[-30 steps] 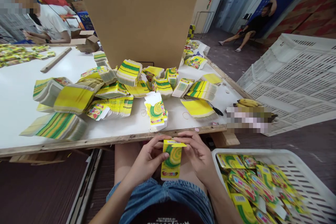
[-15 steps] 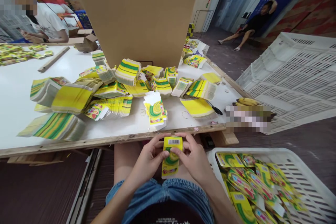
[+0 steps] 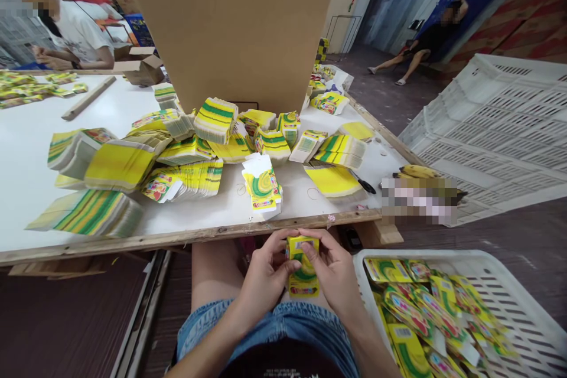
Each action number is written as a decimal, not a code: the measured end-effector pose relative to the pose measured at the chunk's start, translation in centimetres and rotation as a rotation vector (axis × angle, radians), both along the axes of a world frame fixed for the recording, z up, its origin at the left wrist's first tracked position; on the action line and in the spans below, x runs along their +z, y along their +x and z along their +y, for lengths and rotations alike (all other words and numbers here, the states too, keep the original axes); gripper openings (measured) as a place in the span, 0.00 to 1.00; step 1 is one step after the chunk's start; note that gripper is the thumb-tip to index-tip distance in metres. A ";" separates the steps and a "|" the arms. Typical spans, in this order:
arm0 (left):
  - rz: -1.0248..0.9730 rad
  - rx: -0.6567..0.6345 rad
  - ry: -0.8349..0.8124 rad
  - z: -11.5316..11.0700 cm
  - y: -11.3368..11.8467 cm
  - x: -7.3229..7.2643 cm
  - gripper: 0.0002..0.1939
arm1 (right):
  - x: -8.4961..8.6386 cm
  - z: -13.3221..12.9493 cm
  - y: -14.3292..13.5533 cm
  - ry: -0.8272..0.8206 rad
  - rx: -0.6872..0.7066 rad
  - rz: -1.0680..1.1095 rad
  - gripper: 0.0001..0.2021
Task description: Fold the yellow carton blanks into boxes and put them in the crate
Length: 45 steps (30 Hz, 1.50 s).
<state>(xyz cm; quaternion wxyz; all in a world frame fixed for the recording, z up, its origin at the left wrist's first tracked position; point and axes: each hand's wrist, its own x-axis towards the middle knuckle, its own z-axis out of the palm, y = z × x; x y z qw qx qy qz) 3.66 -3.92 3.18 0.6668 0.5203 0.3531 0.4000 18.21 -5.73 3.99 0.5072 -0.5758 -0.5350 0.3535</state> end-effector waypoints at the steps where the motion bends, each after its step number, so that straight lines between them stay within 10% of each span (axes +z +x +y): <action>1: 0.027 -0.005 0.046 0.0 0.2 0.1 0.22 | 0.4 -0.2 0.5 0.025 -0.021 -0.046 0.09; 9: 0.585 0.311 0.775 5.9 -2.9 0.0 0.29 | 3.5 -3.5 10.5 0.058 -0.575 -0.963 0.22; 18: 0.652 0.288 0.799 7.6 -4.5 -1.3 0.15 | 0.7 -0.2 3.3 -0.141 -0.075 -0.262 0.14; 25: 0.470 0.421 0.935 5.7 -4.8 -1.3 0.19 | 0.7 1.2 -0.4 -0.156 -0.062 0.156 0.18; 30: 0.283 0.188 1.103 1.7 -3.5 -1.5 0.25 | 0.3 0.9 -0.9 -0.156 -0.181 0.501 0.16; 36: -0.057 0.374 0.415 1.1 -2.6 -0.6 0.18 | 0.1 0.0 -1.2 -0.176 -0.161 0.485 0.15; 41: -0.417 0.118 -0.211 2.2 -2.9 0.4 0.23 | -0.6 0.0 -2.8 -0.214 -0.046 0.574 0.15; 45: -0.543 -0.021 -0.362 1.9 -2.9 0.5 0.24 | -0.6 0.1 -3.2 -0.207 -0.002 0.553 0.15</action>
